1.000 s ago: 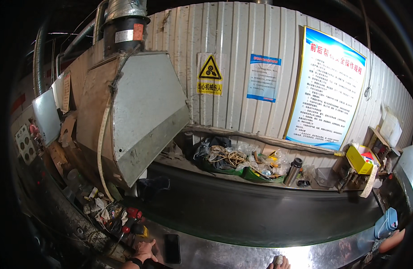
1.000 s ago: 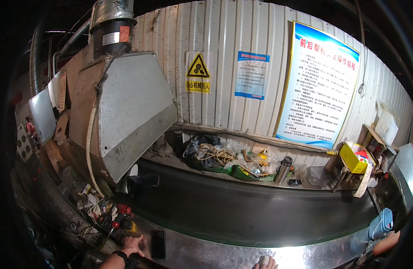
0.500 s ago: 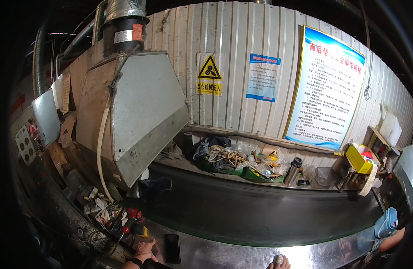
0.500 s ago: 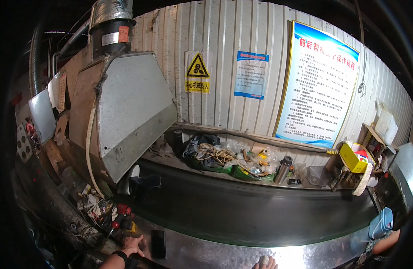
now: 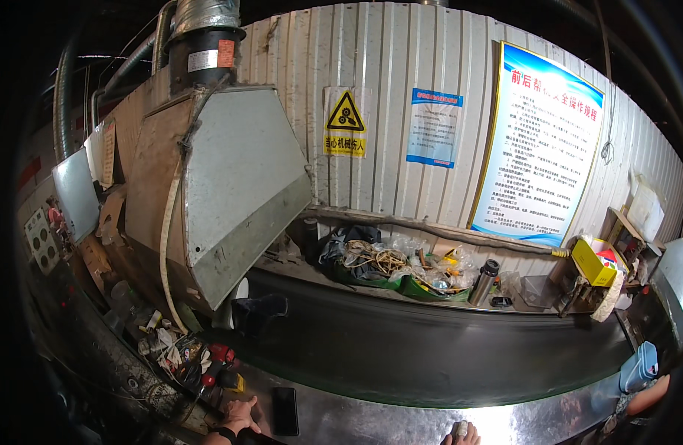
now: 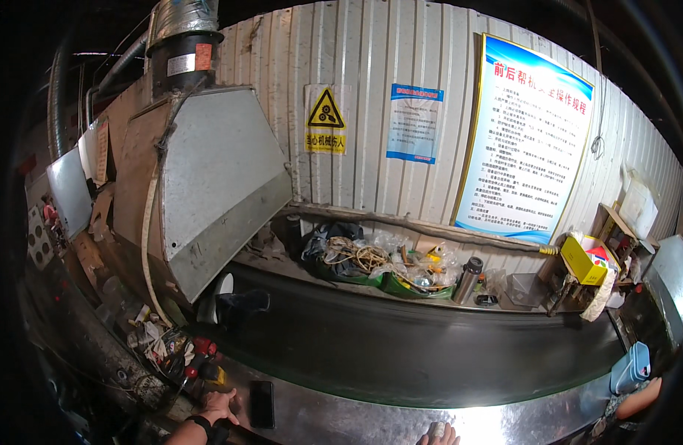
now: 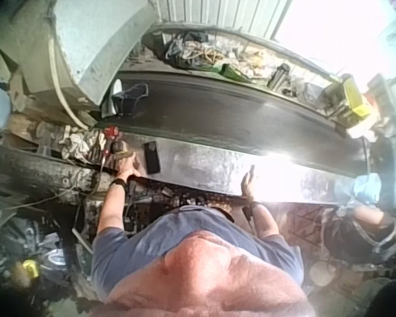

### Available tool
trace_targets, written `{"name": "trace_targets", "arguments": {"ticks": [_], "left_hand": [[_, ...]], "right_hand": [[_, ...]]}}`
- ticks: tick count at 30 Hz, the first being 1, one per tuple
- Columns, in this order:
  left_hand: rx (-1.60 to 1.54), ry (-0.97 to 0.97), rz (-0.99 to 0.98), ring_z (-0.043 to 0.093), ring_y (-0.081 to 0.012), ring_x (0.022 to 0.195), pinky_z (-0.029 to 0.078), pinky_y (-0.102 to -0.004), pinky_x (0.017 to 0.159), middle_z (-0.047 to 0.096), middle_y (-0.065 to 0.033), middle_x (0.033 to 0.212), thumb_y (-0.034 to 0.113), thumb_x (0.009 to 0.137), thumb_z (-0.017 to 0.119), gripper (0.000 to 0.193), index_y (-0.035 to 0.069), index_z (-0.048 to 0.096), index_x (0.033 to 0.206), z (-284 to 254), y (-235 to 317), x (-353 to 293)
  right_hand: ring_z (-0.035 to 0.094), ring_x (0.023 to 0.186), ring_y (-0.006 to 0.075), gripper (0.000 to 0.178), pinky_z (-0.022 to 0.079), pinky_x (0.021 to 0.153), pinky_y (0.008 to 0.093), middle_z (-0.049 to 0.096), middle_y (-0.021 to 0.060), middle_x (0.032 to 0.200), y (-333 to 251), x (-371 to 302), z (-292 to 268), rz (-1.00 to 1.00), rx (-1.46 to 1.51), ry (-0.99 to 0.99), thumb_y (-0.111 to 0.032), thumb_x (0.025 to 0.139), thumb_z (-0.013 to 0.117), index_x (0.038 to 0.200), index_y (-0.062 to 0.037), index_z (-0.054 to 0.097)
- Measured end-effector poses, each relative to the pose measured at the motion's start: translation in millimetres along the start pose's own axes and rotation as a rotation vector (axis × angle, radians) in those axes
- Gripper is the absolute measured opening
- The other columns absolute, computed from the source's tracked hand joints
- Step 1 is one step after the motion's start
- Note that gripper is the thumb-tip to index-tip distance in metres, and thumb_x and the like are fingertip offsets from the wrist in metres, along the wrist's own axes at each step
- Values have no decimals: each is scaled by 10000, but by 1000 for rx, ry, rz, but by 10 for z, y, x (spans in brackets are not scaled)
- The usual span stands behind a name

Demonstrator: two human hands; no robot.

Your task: Operating machinery and inspecting shoes on a conveyor belt in a factory setting.

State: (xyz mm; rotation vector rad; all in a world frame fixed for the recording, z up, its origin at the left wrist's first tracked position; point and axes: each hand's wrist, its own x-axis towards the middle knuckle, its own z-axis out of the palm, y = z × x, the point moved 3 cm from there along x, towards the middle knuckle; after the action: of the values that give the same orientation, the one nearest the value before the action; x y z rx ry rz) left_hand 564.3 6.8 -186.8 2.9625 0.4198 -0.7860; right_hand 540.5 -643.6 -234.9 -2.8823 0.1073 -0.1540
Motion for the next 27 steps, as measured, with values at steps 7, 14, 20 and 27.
{"name": "trace_targets", "arguments": {"ticks": [7,14,20,27], "left_hand": [[-7,4,-11,663,-394,1199,484,-498,1058,712,-177,1250,560,440,990,1274,265,440,1551,-33,6,-33],[-8,31,1,661,-397,1193,476,-499,1058,717,-177,1229,584,430,981,1275,296,447,1552,49,-29,37],[-15,51,-6,659,-389,1191,454,-491,1084,722,-186,1204,591,420,978,1279,303,458,1553,59,-26,21],[-17,14,-6,638,-403,1238,466,-507,1078,696,-188,1281,585,453,979,1272,287,433,1563,3,2,-5]], "right_hand": [[282,1442,592,622,281,1216,574,192,274,1673,-10,15,-49,89,123,-68,-223,1098,408,1633,-35,151],[248,1468,573,623,243,1234,561,183,259,1681,16,8,-12,32,43,-77,-271,1111,364,1647,-62,125],[234,1477,567,620,229,1241,556,180,257,1683,-31,9,-109,74,89,-100,-274,1112,359,1648,-67,127],[197,1497,554,622,198,1253,548,180,256,1683,-66,12,-151,115,123,-114,-288,1112,358,1649,-72,130]]}}
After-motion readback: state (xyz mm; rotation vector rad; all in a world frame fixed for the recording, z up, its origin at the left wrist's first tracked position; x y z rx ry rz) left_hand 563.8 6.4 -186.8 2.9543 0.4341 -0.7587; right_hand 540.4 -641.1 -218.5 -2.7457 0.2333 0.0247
